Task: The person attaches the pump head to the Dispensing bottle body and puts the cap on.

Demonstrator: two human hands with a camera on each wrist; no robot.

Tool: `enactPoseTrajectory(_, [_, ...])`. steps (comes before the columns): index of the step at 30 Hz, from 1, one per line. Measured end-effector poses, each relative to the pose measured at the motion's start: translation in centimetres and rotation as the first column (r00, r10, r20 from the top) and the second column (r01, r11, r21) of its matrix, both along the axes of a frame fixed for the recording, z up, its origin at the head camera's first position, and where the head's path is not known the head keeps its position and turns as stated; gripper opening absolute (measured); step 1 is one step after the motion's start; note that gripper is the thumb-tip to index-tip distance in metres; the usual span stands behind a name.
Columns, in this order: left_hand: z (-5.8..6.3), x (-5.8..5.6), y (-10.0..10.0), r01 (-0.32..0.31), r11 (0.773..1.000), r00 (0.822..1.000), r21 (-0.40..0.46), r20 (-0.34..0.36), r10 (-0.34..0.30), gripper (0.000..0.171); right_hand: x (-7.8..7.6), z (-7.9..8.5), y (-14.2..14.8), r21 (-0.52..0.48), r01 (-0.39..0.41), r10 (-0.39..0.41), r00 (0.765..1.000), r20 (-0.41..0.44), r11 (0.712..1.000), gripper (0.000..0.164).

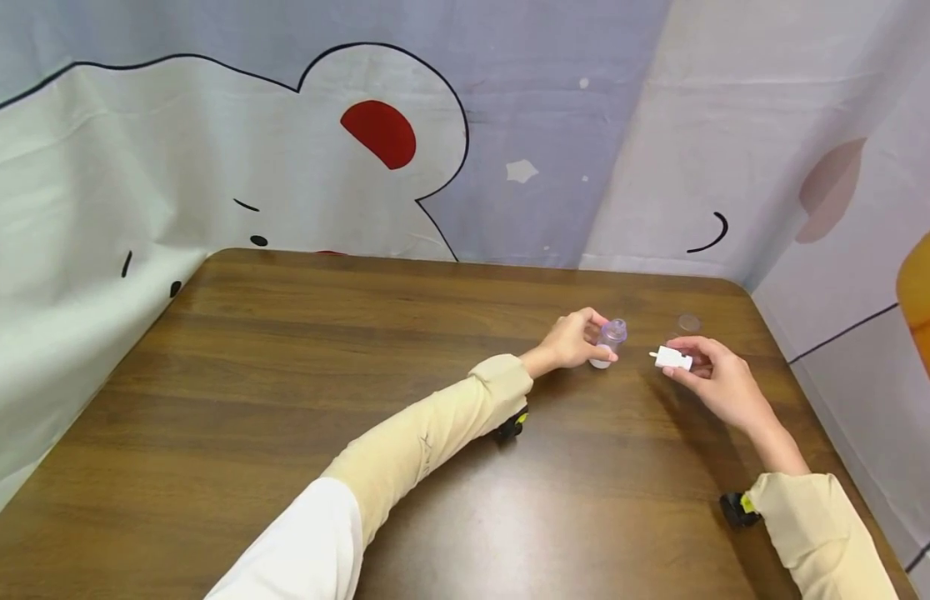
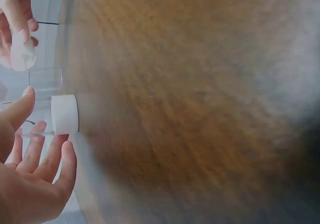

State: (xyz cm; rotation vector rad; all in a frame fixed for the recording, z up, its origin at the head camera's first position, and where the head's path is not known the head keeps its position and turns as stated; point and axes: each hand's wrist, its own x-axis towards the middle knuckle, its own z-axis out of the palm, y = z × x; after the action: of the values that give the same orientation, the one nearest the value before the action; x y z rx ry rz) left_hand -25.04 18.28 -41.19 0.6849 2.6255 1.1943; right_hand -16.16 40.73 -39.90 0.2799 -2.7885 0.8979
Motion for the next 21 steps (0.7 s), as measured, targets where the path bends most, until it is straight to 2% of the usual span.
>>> enactPoseTrajectory(11, [-0.2,0.9,-0.7,0.044,0.992,0.997,0.118,0.062,-0.052,0.051,-0.4,0.8,-1.0,-0.129,0.059,-0.058,0.998,0.008,0.990,0.037])
enactPoseTrajectory(17, [-0.3,1.2,-0.7,0.056,0.988,0.996,0.141,0.062,-0.066,0.051,-0.3,1.7,-1.7,-0.212,0.114,-0.102,0.992,0.068,0.971,0.039])
enactPoseTrajectory(21, [-0.3,1.3,-0.6,0.061,0.988,0.996,0.143,0.056,-0.070,0.051,-0.3,2.1,-2.1,-0.245,0.112,-0.092,0.992,0.090,0.963,0.040])
